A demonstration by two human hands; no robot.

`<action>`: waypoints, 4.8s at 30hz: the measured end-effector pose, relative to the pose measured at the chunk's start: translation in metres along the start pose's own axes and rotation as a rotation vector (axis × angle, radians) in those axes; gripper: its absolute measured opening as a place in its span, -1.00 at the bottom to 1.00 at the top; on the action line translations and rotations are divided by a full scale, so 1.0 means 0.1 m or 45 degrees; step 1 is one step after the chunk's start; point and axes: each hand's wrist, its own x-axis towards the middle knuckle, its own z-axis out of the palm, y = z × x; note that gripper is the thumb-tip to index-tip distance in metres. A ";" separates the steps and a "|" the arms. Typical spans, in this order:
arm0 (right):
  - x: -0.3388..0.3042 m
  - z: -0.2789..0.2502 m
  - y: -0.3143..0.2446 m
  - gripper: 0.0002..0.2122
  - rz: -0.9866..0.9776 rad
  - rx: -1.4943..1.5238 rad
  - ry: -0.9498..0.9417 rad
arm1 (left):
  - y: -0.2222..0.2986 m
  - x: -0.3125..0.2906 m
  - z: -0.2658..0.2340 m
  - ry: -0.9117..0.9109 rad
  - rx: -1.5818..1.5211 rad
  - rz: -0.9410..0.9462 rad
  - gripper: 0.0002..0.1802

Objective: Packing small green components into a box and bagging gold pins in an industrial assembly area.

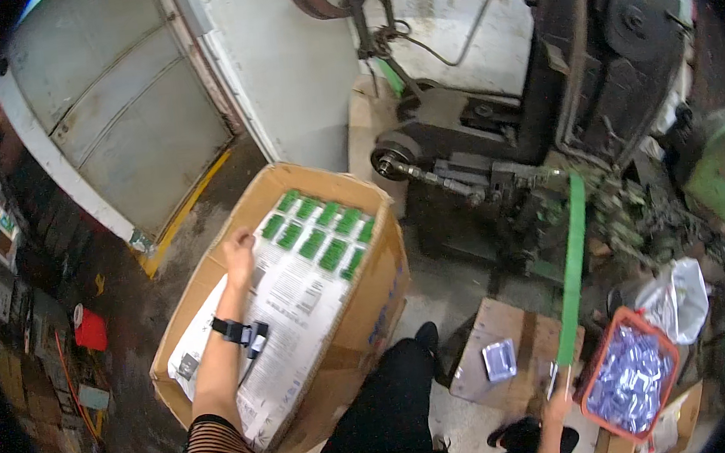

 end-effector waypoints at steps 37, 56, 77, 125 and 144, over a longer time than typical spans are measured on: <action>0.07 -0.24 -0.12 -0.66 -0.330 -0.529 -0.259 | 0.49 -3.07 1.63 -1.450 -1.067 -0.867 -0.69; 0.28 -0.35 0.03 -0.96 -0.116 -0.373 -0.114 | 0.66 -4.17 2.49 -1.975 -0.473 -1.007 -0.61; 0.85 -1.17 -0.97 -0.62 -0.495 0.237 -0.076 | 1.70 -4.31 2.65 -1.584 -1.098 -1.440 -0.32; -0.08 -0.28 0.31 -0.61 0.038 0.085 -0.109 | 2.57 -1.91 0.67 -1.205 -0.477 -0.267 -0.65; 0.33 0.24 0.21 -0.66 0.132 -0.137 -0.040 | 0.18 -1.19 0.47 -0.514 0.140 0.150 -0.69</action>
